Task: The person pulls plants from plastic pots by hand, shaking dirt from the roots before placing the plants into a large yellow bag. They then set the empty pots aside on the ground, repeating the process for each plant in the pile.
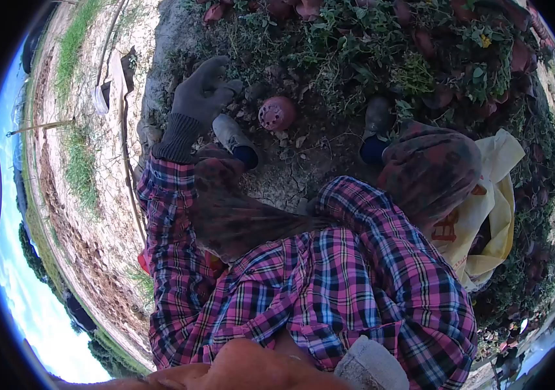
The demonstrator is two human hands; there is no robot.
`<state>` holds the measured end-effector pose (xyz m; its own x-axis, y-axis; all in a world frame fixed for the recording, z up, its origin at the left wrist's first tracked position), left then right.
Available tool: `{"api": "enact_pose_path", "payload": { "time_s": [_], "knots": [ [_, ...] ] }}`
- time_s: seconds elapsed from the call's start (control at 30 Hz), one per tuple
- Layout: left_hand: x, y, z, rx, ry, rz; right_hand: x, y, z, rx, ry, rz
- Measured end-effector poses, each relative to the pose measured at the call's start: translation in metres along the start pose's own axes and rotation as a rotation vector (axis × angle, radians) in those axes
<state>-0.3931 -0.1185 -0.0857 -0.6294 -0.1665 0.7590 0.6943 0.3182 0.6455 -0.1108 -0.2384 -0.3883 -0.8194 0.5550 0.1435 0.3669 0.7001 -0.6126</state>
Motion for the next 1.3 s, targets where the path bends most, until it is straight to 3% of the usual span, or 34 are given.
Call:
{"api": "enact_pose_path", "payload": {
  "time_s": [0.13, 0.23, 0.27, 0.4, 0.6, 0.8, 0.93, 1.0, 1.03, 1.07, 1.1, 1.17, 1.23, 1.3],
  "knots": [
    [0.008, -0.016, 0.011, -0.078, 0.067, 0.341, -0.020, 0.015, 0.023, 0.080, -0.069, 0.022],
    [0.011, -0.029, 0.002, 0.090, 0.014, 0.521, -0.023, 0.018, 0.034, 0.135, -0.123, 0.045],
    [0.011, -0.030, 0.005, 0.139, -0.057, 0.484, -0.019, 0.018, 0.031, 0.132, -0.148, 0.072],
    [0.004, -0.034, 0.029, 0.056, -0.027, 0.379, 0.025, 0.017, 0.007, 0.098, -0.207, 0.136],
    [0.004, -0.063, 0.075, 0.177, -0.239, 0.408, 0.148, -0.005, -0.031, -0.047, -0.040, 0.158],
    [-0.009, -0.049, 0.124, 0.113, -0.441, 0.458, 0.171, 0.004, -0.022, -0.143, 0.076, 0.170],
    [-0.002, -0.048, 0.128, 0.072, -0.450, 0.473, 0.197, 0.002, -0.042, -0.189, 0.058, 0.167],
    [0.004, -0.051, 0.125, 0.074, -0.372, 0.450, 0.239, 0.019, -0.065, -0.206, 0.285, 0.275],
    [0.005, -0.052, 0.122, 0.088, -0.366, 0.444, 0.272, 0.037, -0.080, -0.094, 0.664, 0.348],
    [0.008, -0.052, 0.120, 0.103, -0.356, 0.441, 0.317, 0.034, -0.121, -0.250, 0.925, 0.457],
    [0.010, -0.053, 0.119, 0.115, -0.344, 0.437, 0.360, 0.039, -0.150, -0.316, 1.252, 0.304],
    [0.012, -0.050, 0.119, 0.118, -0.385, 0.387, 0.428, 0.058, -0.190, -0.574, 1.599, 0.176],
    [0.010, -0.049, 0.118, 0.106, -0.403, 0.399, 0.463, 0.114, -0.187, -0.805, 1.659, 0.061],
    [0.007, -0.050, 0.117, 0.092, -0.419, 0.445, 0.456, 0.143, -0.181, -0.866, 1.395, 0.008]
  ]
}}
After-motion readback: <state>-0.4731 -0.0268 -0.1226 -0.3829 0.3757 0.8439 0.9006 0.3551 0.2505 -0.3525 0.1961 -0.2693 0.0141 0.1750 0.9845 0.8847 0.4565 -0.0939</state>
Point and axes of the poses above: each hand's wrist, its own z-axis towards the middle knuckle, its own x-axis out of the back of the hand, y = z × x, the point moved 3 cm from there along z, towards the middle knuckle, and after that the axes turned 6 degrees about -x, right-handed, at the moved point
